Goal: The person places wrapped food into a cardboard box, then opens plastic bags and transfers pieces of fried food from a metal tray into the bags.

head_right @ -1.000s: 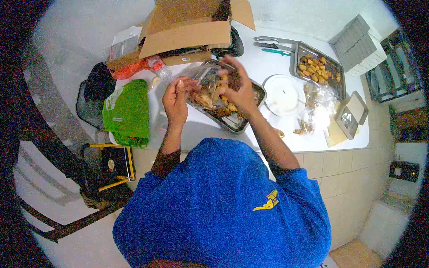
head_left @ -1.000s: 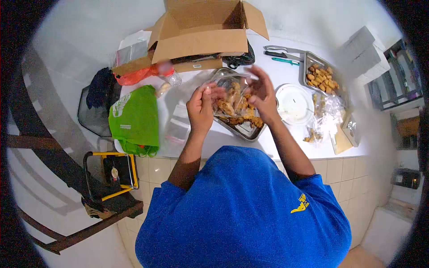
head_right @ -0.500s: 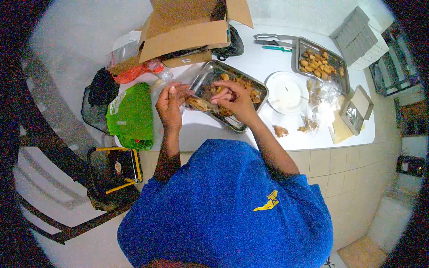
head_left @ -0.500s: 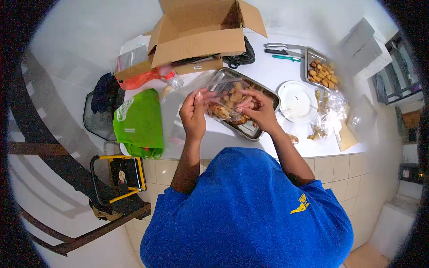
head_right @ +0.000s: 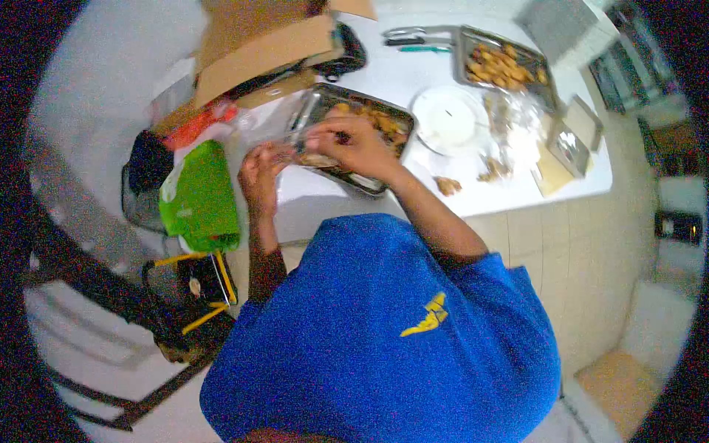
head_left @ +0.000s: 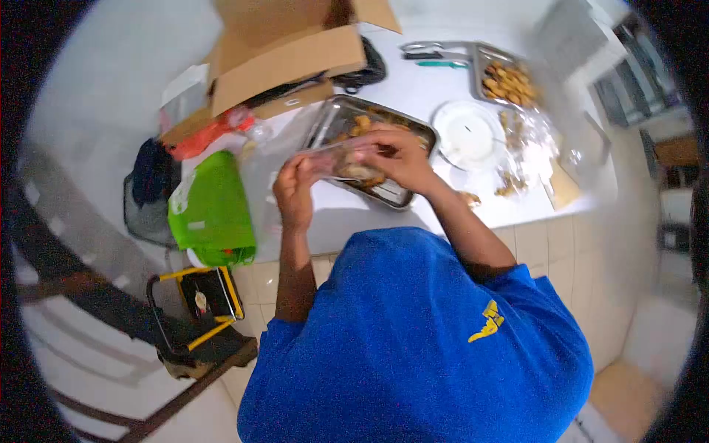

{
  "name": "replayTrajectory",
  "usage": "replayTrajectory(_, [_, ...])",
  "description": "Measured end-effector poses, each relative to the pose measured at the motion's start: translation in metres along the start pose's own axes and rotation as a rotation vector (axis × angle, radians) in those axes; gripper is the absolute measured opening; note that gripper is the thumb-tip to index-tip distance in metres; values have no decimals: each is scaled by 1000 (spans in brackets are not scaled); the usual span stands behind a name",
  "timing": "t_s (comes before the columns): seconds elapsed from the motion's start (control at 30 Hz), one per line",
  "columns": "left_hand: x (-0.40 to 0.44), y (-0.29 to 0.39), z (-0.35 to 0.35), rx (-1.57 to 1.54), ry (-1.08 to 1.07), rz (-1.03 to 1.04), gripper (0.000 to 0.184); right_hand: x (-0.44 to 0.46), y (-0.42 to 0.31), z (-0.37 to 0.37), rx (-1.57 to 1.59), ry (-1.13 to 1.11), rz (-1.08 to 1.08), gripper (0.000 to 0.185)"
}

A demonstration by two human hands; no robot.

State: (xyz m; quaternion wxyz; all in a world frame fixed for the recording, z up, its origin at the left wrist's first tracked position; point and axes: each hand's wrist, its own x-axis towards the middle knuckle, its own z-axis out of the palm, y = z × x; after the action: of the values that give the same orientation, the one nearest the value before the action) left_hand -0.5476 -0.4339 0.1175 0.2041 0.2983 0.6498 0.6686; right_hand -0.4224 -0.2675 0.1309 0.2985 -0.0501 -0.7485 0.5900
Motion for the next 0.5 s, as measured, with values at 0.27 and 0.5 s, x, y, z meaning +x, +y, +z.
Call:
replayTrajectory(0.27, [-28, -28, 29, -60, -169, -133, 27, -63, 20, -26, 10, 48, 1, 18])
replayTrajectory(0.5, [-25, -68, 78, -68, -494, -204, 18, -141, 44, -68, 311, 187, 289, 22])
